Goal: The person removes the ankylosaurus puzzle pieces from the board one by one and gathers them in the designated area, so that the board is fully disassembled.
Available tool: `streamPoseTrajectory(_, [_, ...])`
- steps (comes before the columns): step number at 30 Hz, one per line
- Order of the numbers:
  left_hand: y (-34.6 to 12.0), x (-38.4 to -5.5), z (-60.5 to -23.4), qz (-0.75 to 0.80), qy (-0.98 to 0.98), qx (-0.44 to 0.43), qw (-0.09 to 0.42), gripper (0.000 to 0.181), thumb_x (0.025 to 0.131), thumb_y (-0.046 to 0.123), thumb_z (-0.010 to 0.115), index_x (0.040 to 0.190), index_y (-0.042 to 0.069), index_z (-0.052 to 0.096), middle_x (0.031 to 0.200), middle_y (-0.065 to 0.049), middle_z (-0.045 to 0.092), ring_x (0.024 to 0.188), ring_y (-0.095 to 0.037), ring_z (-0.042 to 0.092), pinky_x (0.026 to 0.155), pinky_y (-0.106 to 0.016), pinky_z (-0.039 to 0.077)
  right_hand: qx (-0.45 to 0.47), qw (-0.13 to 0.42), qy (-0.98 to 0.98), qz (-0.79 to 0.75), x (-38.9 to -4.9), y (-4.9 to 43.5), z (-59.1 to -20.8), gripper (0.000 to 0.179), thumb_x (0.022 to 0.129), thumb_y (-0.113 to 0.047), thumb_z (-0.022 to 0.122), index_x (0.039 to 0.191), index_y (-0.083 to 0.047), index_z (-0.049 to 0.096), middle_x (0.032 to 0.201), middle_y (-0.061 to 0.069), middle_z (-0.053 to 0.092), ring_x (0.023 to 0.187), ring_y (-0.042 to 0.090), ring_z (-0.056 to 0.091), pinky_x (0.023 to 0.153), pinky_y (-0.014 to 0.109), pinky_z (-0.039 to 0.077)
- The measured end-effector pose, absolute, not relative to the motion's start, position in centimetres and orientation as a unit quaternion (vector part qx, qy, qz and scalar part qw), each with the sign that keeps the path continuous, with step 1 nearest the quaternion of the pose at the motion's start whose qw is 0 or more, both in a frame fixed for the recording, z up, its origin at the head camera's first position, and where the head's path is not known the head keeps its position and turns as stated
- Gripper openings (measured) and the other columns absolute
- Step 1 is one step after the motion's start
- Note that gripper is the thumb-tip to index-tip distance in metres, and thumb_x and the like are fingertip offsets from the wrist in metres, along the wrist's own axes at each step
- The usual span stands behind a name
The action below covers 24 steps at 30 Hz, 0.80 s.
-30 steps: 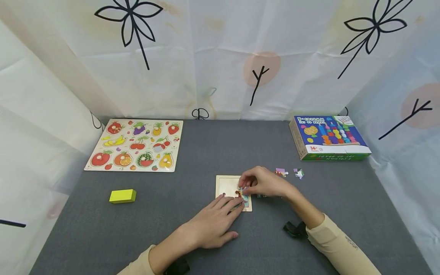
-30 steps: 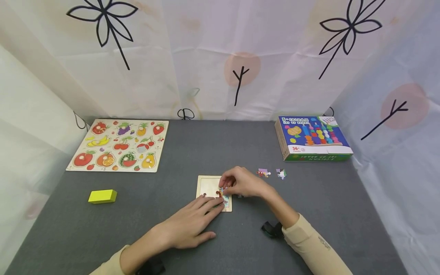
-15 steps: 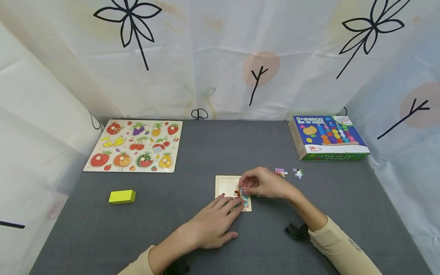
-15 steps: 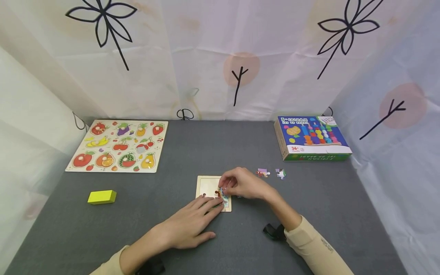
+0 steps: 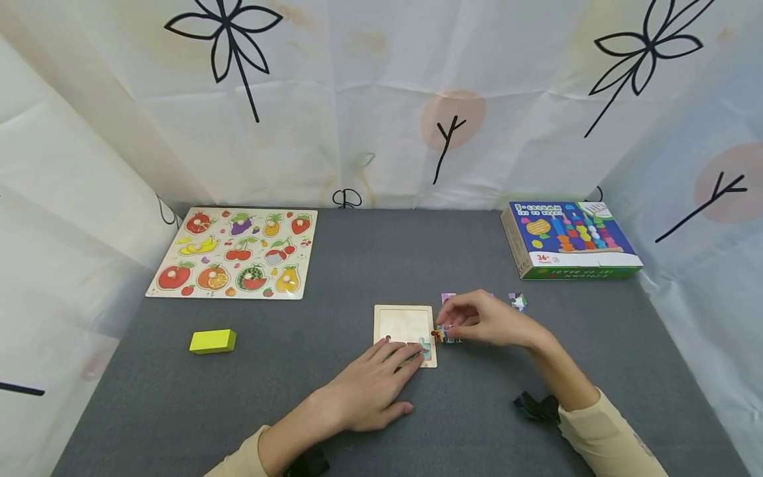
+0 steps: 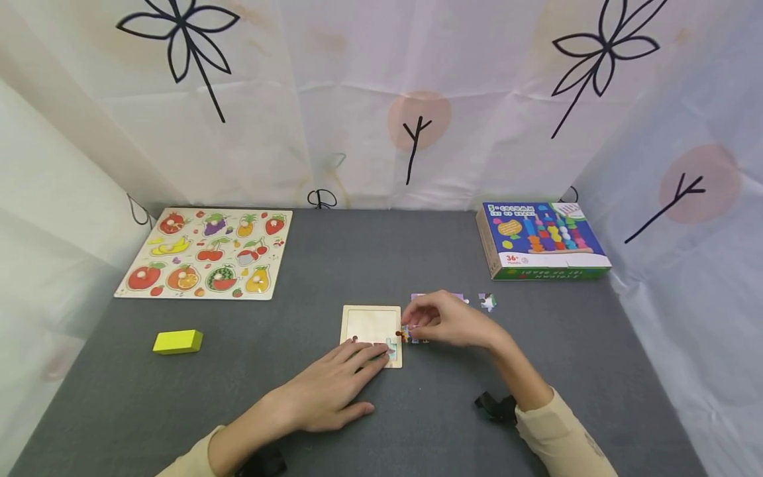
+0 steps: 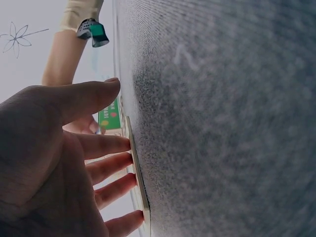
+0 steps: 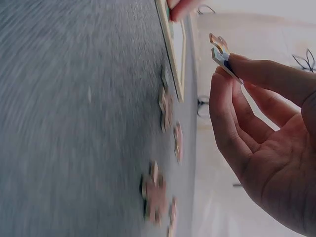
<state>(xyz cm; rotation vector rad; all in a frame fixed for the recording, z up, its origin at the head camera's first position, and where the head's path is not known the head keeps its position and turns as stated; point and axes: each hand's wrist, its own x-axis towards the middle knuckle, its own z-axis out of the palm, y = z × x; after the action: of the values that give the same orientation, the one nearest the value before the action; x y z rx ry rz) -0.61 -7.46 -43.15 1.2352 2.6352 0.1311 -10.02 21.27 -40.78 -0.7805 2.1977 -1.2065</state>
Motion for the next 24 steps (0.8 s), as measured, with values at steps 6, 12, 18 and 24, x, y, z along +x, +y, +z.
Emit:
streamPoseTrajectory(6, [-7.5,-0.6,-43.1,0.049,0.899,0.42,0.118,0.077,0.108,0.054,0.061,0.17,0.015,0.038,0.177,0.001,0.036,0.16,-0.018,0.039,0.136,-0.047,0.031,-0.274,0.244,0.813,-0.452,-9.5,24.3,-40.1,0.016,0.102,-0.004,0.073,0.118,-0.002,0.075,0.11,0.016,0.076,0.088,0.01,0.07,0.072,0.027,0.062])
streamPoseTrajectory(12, [-7.5,-0.6,-43.1,0.051,0.899,0.419,0.119,0.077,0.108,0.053,0.061,0.17,0.015,0.038,0.177,0.001,0.036,0.161,-0.018,0.039,0.137,-0.047,0.031,-0.261,0.233,0.825,-0.444,-9.3,27.0,-39.5,0.017,0.102,-0.004,0.072,0.119,-0.002,0.074,0.113,0.016,0.077,0.096,0.004,0.072,0.083,0.022,0.064])
streamPoseTrajectory(18, [-7.6,-0.5,-43.1,0.051,0.898,0.421,0.114,0.076,0.108,0.053,0.062,0.169,0.015,0.038,0.177,0.001,0.036,0.161,-0.018,0.039,0.136,-0.047,0.031,-0.261,0.23,0.828,-0.44,-9.2,29.2,-39.4,0.018,0.102,-0.002,0.071,0.12,0.002,0.073,0.112,0.018,0.077,0.096,0.004,0.073,0.082,0.021,0.063])
streamPoseTrajectory(24, [-7.6,-0.6,-43.1,0.054,0.897,0.421,0.12,0.076,0.108,0.053,0.061,0.17,0.015,0.037,0.178,0.001,0.035,0.161,-0.019,0.038,0.137,-0.047,0.03,-0.262,0.232,0.826,-0.443,-9.2,31.5,-39.6,0.018,0.103,-0.001,0.07,0.12,0.003,0.073,0.108,0.012,0.078,0.092,0.004,0.072,0.077,0.021,0.062])
